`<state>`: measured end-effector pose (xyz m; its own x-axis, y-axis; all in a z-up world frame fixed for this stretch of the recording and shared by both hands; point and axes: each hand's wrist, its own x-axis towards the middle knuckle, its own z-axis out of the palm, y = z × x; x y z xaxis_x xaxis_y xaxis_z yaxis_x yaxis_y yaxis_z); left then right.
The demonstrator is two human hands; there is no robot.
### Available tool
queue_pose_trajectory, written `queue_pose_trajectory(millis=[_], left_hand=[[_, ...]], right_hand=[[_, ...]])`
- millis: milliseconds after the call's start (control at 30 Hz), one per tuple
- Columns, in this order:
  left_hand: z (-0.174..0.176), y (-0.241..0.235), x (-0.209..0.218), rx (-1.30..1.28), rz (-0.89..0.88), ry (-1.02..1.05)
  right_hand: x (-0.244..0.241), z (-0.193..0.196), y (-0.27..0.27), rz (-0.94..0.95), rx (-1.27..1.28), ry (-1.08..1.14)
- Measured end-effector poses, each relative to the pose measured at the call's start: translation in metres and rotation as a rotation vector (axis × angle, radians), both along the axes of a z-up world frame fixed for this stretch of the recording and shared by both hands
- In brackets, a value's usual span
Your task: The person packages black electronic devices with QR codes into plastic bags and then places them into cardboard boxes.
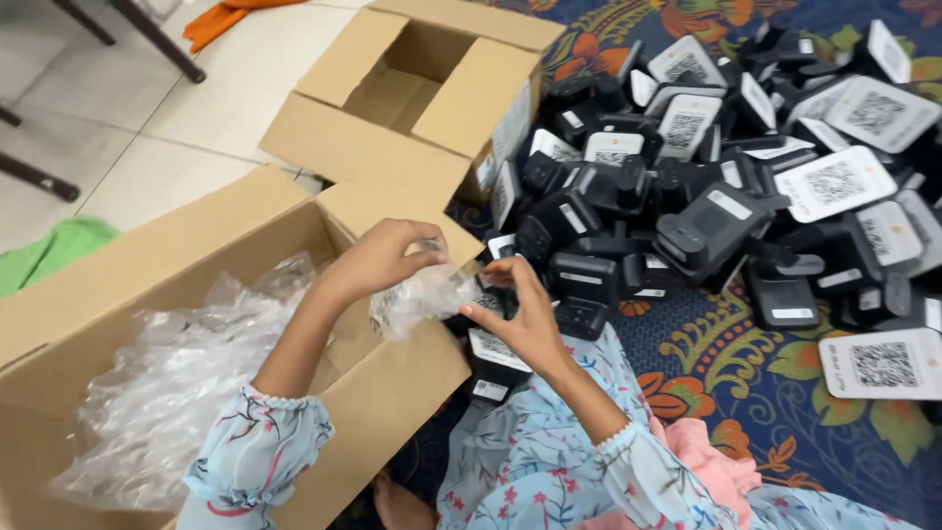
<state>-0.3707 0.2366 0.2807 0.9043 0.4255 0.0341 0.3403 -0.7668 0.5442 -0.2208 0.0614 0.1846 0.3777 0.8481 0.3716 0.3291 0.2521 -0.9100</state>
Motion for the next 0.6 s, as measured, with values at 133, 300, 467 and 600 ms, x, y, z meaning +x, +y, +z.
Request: queue_pose_trajectory(millis=[133,300,467,600], left_hand=[[-0.009,-0.052,0.097,-0.057,-0.151,-0.118],[-0.067,-0.122,0.217,-0.528,-0.358,-0.138],[-0.147,-0.197,0.302,-1.021,-0.513,-0.127],[-0.175,-0.257,0.339,-1.259,-0.379,-0.013]], right_hand=[[0.058,0.005,-0.056,-0.099,0.054,-0.009],[0.133,-0.056,-0.141,0.025,0.072,0.953],[0.184,-0.060,-0.237,0.057,0.374,1.455],[0.206,-0.121,-0.303,0.163,0.408,1.599]])
